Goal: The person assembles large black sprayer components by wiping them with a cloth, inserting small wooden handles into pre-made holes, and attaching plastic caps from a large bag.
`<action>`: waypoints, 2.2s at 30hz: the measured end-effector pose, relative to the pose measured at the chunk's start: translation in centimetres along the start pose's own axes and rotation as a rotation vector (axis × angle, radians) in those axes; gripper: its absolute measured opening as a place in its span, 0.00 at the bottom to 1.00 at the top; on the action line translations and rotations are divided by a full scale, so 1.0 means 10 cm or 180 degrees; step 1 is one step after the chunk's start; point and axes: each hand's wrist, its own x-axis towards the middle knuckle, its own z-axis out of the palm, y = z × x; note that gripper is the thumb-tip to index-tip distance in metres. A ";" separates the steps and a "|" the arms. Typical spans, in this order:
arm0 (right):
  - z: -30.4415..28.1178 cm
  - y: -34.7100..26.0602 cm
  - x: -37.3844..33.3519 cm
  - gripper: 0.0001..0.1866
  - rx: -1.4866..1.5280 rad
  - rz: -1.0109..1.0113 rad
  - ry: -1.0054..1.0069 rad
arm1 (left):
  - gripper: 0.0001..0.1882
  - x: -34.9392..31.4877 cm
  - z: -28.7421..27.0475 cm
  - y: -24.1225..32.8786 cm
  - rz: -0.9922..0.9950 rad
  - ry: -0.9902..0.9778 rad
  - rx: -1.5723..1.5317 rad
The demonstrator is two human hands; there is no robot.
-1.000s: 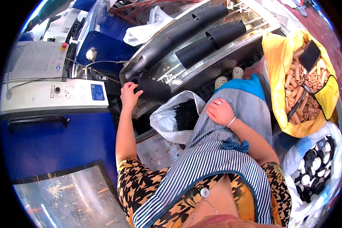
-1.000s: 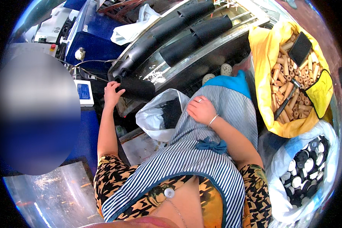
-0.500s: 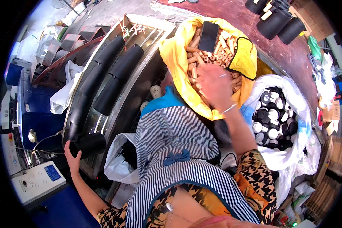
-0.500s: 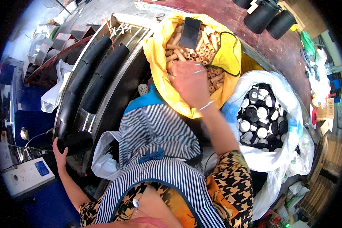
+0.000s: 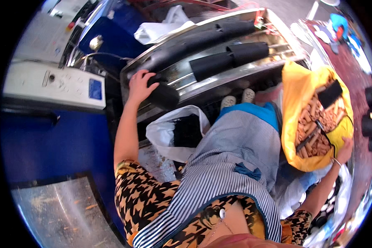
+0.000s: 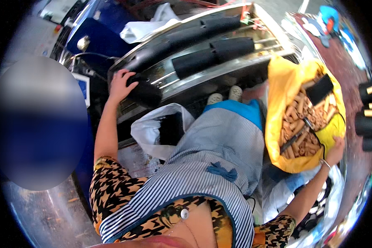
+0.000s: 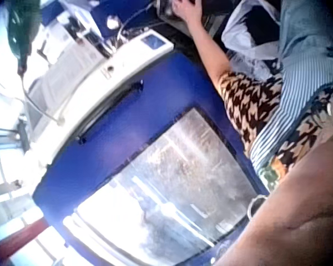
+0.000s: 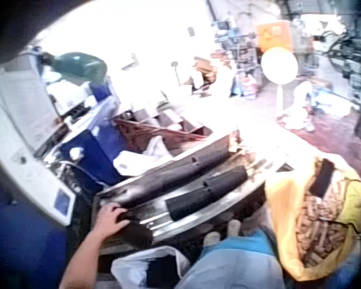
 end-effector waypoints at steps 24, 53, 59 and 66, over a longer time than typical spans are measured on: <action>1.00 -5.30 -2.26 0.10 0.3164 -0.1573 -0.1484 | 0.30 -0.73 -0.21 0.43 -0.0784 0.0674 -0.0264; 1.06 -6.83 -2.89 0.09 0.4460 0.0098 -0.2210 | 0.21 -0.40 -0.15 0.53 -0.0057 -0.0541 -0.0001; 1.33 -6.48 -2.68 0.10 0.5486 0.1443 -0.3157 | 0.20 -0.38 -0.20 0.77 -0.0244 -0.0485 0.0111; 0.52 -6.23 -2.31 0.10 0.7257 0.1034 -0.3630 | 0.15 -0.76 -0.49 0.95 -0.0524 0.1069 -0.1530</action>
